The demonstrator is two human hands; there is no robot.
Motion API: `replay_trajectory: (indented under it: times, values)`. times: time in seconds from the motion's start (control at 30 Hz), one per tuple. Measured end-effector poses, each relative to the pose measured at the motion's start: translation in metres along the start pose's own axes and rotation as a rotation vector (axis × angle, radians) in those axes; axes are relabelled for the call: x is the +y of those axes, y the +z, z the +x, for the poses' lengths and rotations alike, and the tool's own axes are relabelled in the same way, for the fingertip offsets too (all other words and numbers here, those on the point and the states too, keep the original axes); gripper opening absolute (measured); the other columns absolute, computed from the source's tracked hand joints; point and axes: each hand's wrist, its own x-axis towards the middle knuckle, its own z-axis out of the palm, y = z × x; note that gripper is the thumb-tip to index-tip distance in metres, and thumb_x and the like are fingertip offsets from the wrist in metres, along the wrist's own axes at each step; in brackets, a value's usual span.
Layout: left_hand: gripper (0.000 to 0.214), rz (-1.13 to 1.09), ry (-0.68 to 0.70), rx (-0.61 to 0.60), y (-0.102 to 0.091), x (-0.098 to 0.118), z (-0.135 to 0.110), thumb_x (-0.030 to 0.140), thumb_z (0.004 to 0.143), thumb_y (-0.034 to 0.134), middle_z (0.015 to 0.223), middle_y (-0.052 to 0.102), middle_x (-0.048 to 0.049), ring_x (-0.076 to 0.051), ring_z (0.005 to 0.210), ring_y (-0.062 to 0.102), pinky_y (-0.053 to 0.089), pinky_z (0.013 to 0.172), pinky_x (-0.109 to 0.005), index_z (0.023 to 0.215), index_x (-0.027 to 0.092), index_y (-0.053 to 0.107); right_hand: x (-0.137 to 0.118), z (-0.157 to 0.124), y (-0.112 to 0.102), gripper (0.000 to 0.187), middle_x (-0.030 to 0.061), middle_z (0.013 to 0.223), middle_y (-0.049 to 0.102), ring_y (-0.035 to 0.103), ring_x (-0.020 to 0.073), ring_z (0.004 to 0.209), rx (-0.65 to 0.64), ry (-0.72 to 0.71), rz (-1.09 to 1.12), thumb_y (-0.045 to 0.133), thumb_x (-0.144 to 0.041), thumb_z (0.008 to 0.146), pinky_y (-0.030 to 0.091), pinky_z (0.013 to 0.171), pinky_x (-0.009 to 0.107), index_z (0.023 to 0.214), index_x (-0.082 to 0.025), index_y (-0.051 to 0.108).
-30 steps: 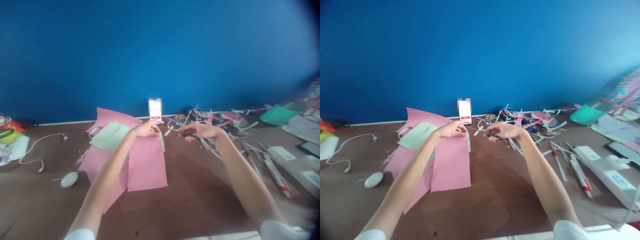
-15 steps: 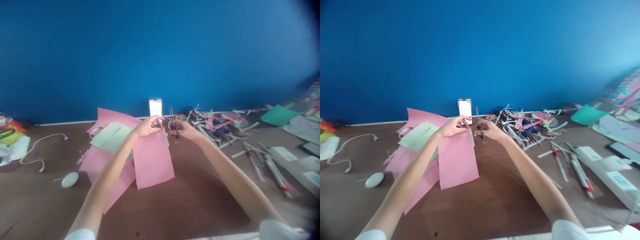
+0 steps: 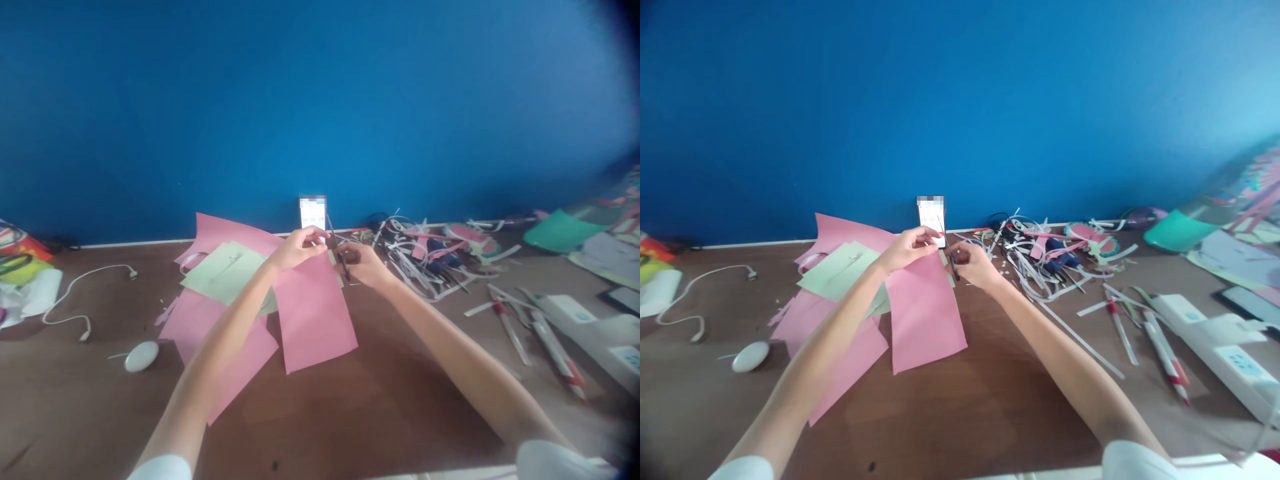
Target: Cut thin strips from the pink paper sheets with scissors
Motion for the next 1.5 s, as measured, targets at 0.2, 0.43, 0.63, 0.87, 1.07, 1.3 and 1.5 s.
replay_trajectory:
  times: [0.2, 0.43, 0.63, 0.87, 1.07, 1.3, 1.5]
  values:
    - [0.033, 0.043, 0.009, -0.013, 0.002, 0.002, -0.003, 0.031, 0.083, 0.059, 0.092, 0.066, -0.0048, -0.015, 0.082, 0.061, 0.045, 0.077, -0.030, 0.113, 0.020, 0.058, -0.004, -0.002, 0.001, 0.033, -0.0013, 0.065, 0.061, 0.055, 0.0131, 0.056, -0.009, 0.001, -0.025, 0.069, -0.024, 0.062, 0.044, 0.050, 0.025, 0.093, -0.018, 0.060]
    - [0.033, 0.026, -0.005, -0.001, 0.001, 0.003, -0.002, 0.040, 0.085, 0.057, 0.107, 0.065, -0.0091, -0.020, 0.098, 0.060, 0.044, 0.086, -0.034, 0.110, 0.019, 0.062, -0.006, -0.001, -0.003, 0.034, -0.0014, 0.065, 0.061, 0.056, 0.0138, 0.057, 0.013, -0.009, -0.049, 0.069, -0.025, 0.061, 0.045, 0.051, 0.025, 0.093, -0.018, 0.061]
    - [0.045, -0.011, -0.119, -0.200, 0.001, -0.005, -0.002, 0.048, 0.074, 0.070, 0.104, 0.067, -0.0090, -0.026, 0.100, 0.061, 0.047, 0.082, -0.035, 0.106, 0.017, 0.066, -0.006, 0.000, -0.007, 0.032, -0.0020, 0.065, 0.060, 0.054, 0.0122, 0.057, -0.031, -0.060, -0.026, 0.070, -0.023, 0.064, 0.043, 0.050, 0.024, 0.094, -0.018, 0.058]
    - [0.037, -0.047, -0.135, -0.175, -0.007, -0.001, -0.005, 0.047, 0.073, 0.071, 0.097, 0.069, -0.0087, -0.024, 0.091, 0.064, 0.049, 0.076, -0.034, 0.091, 0.015, 0.068, -0.015, 0.000, -0.021, 0.036, 0.0028, 0.082, 0.063, 0.057, 0.0148, 0.070, -0.083, -0.098, -0.175, 0.069, -0.039, 0.074, 0.045, 0.061, 0.027, 0.101, -0.017, 0.063]
    - [0.040, -0.093, -0.157, 0.004, -0.023, 0.003, -0.009, 0.047, 0.079, 0.066, 0.104, 0.069, -0.0114, -0.024, 0.093, 0.064, 0.049, 0.079, -0.036, 0.103, 0.015, 0.067, -0.018, 0.003, -0.047, 0.040, 0.0077, 0.101, 0.064, 0.059, 0.0203, 0.087, -0.156, -0.128, -0.414, 0.069, -0.042, 0.075, 0.048, 0.073, 0.032, 0.106, -0.018, 0.063]
    - [0.040, -0.068, -0.119, 0.060, -0.023, 0.002, -0.008, 0.049, 0.080, 0.064, 0.099, 0.069, -0.0100, -0.023, 0.090, 0.064, 0.048, 0.077, -0.035, 0.101, 0.015, 0.068, -0.019, 0.001, -0.049, 0.040, 0.0072, 0.100, 0.067, 0.061, 0.0232, 0.088, -0.263, -0.129, -0.439, 0.068, -0.034, 0.075, 0.051, 0.075, 0.035, 0.112, -0.020, 0.065]
    - [0.039, -0.054, -0.108, 0.079, -0.025, 0.004, -0.009, 0.048, 0.081, 0.063, 0.099, 0.069, -0.0093, -0.022, 0.089, 0.064, 0.048, 0.077, -0.035, 0.103, 0.016, 0.068, -0.021, 0.001, -0.052, 0.040, 0.0086, 0.101, 0.067, 0.061, 0.0231, 0.090, -0.289, -0.135, -0.456, 0.065, -0.036, 0.077, 0.050, 0.076, 0.035, 0.112, -0.017, 0.063]
